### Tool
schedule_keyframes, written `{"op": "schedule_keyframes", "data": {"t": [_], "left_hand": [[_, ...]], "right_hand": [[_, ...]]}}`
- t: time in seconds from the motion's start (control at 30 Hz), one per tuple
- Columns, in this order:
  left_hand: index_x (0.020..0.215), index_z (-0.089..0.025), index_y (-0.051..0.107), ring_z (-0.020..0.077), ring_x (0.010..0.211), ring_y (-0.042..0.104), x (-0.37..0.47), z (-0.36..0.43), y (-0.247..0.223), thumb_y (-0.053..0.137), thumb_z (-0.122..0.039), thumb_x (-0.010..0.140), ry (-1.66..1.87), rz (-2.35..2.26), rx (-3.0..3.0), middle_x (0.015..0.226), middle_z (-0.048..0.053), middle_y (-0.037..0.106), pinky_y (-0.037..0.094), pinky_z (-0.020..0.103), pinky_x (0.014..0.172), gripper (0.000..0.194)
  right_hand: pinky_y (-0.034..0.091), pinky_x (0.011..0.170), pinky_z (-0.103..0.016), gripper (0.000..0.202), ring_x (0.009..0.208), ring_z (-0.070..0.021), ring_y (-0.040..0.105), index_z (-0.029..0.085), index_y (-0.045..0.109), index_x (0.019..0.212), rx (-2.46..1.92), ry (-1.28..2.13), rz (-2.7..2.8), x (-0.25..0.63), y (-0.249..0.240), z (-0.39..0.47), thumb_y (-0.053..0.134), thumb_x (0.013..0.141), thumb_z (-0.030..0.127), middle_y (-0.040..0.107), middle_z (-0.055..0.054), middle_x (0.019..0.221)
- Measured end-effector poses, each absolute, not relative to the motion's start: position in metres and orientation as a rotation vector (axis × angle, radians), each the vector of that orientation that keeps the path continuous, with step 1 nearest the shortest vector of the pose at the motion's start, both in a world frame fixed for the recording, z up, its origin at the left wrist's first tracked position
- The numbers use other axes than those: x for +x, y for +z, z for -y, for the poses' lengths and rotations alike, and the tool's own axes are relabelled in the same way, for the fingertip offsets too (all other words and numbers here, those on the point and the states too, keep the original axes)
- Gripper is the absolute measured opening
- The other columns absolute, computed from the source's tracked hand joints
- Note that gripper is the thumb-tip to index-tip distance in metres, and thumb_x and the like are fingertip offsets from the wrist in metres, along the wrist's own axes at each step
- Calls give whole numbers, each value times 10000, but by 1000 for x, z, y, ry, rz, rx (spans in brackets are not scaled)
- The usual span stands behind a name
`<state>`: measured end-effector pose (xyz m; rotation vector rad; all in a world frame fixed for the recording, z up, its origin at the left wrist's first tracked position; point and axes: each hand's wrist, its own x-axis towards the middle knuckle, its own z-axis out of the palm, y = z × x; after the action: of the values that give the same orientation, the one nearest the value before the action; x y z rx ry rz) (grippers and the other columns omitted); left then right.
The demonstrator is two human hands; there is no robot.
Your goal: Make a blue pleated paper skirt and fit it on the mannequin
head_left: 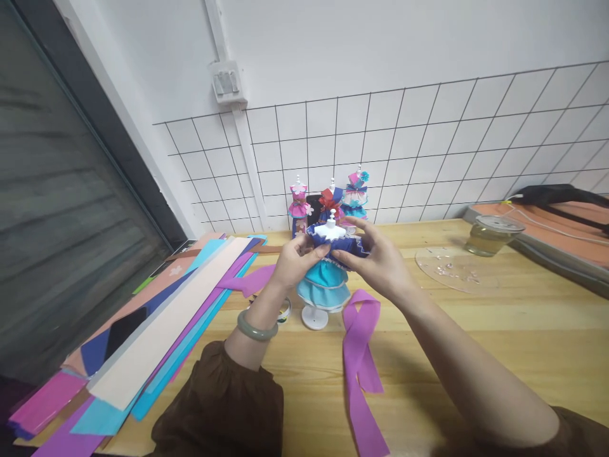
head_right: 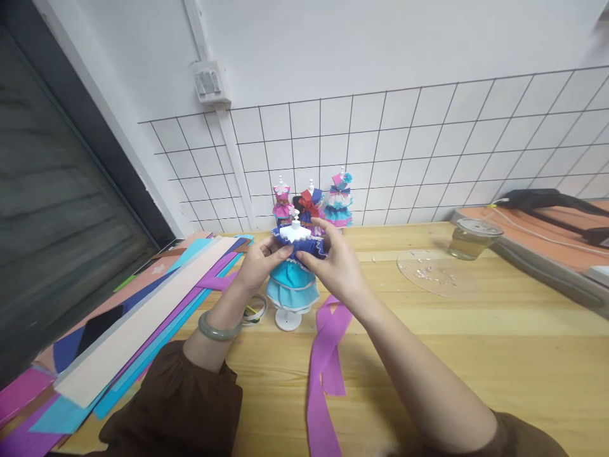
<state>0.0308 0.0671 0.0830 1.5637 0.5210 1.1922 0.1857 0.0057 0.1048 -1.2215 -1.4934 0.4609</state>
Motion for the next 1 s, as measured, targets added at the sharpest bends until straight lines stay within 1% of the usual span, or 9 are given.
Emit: {"op": "schedule_keyframes", "data": {"t": [0.17,0.3,0.43,0.53,0.67,0.73,0.83,1.0], "left_hand": [[993,-138,645,226,934,614,25,-68,88,722,-327,670,1102,-518,1536,990,85,684,480,342,822,382],[1030,-143,639,218,951,607,22,-72,87,721,-306,672,1070,-489,1576,1028,86,673,473,344,842,401],[1043,-126,626,215,952,600,24,-74,83,704,-307,691,1116,-501,1628,1041,103,659,467,342,842,403],[1050,-121,621,222,961,597,25,-73,83,695,-311,698,1120,-505,1631,1066,115,649,467,353,846,407],[1048,-130,627,231,974,597,25,-72,84,700,-319,690,1123,-488,1613,1065,107,654,464,369,863,411],[1044,-134,628,230,971,600,26,-72,83,700,-318,689,1133,-462,1596,1058,103,658,466,372,863,407],[1018,-132,640,225,962,608,28,-75,82,722,-311,663,1151,-458,1553,1049,105,664,462,378,875,405],[1023,-138,644,236,987,604,29,-76,82,732,-304,652,1141,-419,1527,1068,104,661,453,399,903,416]], "right_hand": [[531,635,-383,652,655,-168,560,211,456,1287,-1251,440,1489,185,106,-4,694,686,301,594,-32,802],[514,602,-355,621,636,-159,541,215,472,1269,-1272,409,1495,184,109,-1,682,693,310,573,-25,782],[490,595,-336,595,644,-160,530,218,490,1253,-1338,351,1506,182,112,3,673,695,310,552,-20,770],[470,574,-320,599,614,-151,504,211,483,1265,-1359,293,1513,182,113,4,662,702,309,520,-2,718],[448,536,-306,586,564,-137,463,190,496,1260,-1344,256,1533,183,113,3,651,709,318,467,19,649],[449,528,-303,585,563,-134,462,193,490,1265,-1314,294,1543,183,113,3,645,715,318,472,15,660],[469,541,-308,579,589,-139,488,215,482,1268,-1265,350,1565,183,113,5,644,721,313,526,-9,731],[518,631,-351,564,709,-178,571,227,483,1264,-1229,391,1587,183,113,7,647,729,306,605,-59,893]]}}
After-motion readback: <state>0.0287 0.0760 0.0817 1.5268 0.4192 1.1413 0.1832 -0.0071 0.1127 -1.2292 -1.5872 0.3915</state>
